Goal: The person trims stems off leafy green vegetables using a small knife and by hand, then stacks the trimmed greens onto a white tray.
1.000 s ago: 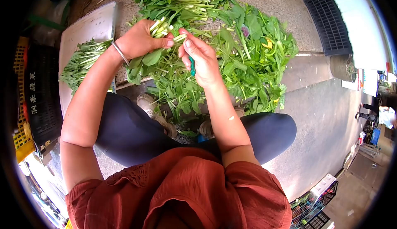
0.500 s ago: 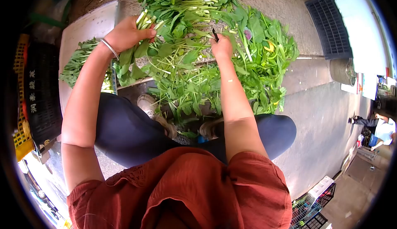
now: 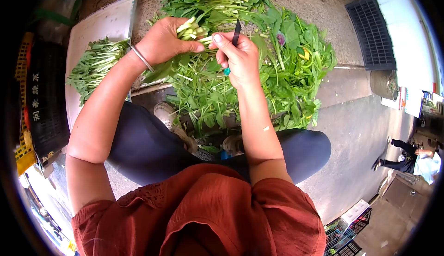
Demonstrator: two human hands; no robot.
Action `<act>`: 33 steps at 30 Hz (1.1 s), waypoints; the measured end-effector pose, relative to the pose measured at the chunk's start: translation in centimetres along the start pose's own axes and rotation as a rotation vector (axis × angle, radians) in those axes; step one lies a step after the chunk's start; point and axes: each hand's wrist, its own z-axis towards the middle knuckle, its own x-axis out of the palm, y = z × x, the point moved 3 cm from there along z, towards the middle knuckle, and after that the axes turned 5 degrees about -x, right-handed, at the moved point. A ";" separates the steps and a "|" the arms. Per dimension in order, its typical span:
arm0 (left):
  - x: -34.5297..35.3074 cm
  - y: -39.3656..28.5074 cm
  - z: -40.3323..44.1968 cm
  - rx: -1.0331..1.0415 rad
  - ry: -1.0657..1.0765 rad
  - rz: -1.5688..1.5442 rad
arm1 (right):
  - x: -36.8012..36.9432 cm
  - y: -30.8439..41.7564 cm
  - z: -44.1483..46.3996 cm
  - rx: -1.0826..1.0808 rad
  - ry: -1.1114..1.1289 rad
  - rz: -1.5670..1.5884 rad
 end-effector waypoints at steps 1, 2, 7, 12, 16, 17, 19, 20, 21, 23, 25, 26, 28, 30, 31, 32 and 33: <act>0.3 0.7 0.4 -0.016 0.025 -0.123 | 0.1 0.1 -0.2 -0.001 -0.001 -0.001; 0.2 0.9 0.4 -0.014 0.027 -0.122 | 0.3 0.1 -0.4 -0.020 0.027 -0.010; -0.7 0.2 -0.3 -0.144 0.040 -0.184 | 1.2 0.5 -1.0 0.035 0.196 0.132; -0.9 0.2 -0.6 -0.200 0.099 -0.327 | 1.8 -0.1 -1.1 0.015 0.195 -0.024; -1.5 2.3 -0.2 -0.251 0.116 -0.120 | 0.5 -2.2 -0.6 0.063 0.156 -0.025; -1.8 2.6 -0.4 -0.233 0.144 -0.193 | -0.1 -2.8 -0.3 0.094 0.122 -0.027; -2.9 2.6 -0.5 -0.239 0.117 -0.217 | -1.4 -4.3 0.9 0.138 0.040 -0.227; -3.6 2.3 -0.9 -0.292 0.080 -0.186 | -2.5 -5.2 1.6 0.181 -0.050 -0.426; -3.8 2.8 -0.8 -0.274 0.041 -0.229 | -3.5 -6.3 3.0 0.156 -0.023 -0.518; -4.4 2.7 -0.9 -0.254 -0.030 -0.260 | -5.2 -10.0 6.3 0.022 -0.009 -0.720; -4.7 3.4 -0.4 -0.267 -0.048 -0.202 | -4.2 -10.2 7.6 -0.119 0.006 -0.917; -4.8 3.8 -0.3 -0.282 -0.063 -0.147 | -3.8 -10.8 8.3 0.009 0.112 -1.147; -4.7 3.9 -0.3 -0.283 -0.084 -0.217 | -3.2 -11.0 8.7 0.139 0.225 -1.376; -5.0 4.5 -0.3 -0.326 -0.113 -0.189 | -3.0 -11.2 8.6 0.296 0.329 -1.413; -5.1 4.8 -0.3 -0.330 -0.118 -0.194 | -3.1 -11.0 8.2 0.202 0.322 -1.429; -5.1 4.9 -0.2 -0.289 -0.089 -0.193 | -3.4 -10.8 7.8 0.205 0.328 -1.431; -5.0 4.9 -0.2 -0.248 -0.057 -0.191 | -3.7 -10.5 7.5 0.212 0.340 -1.376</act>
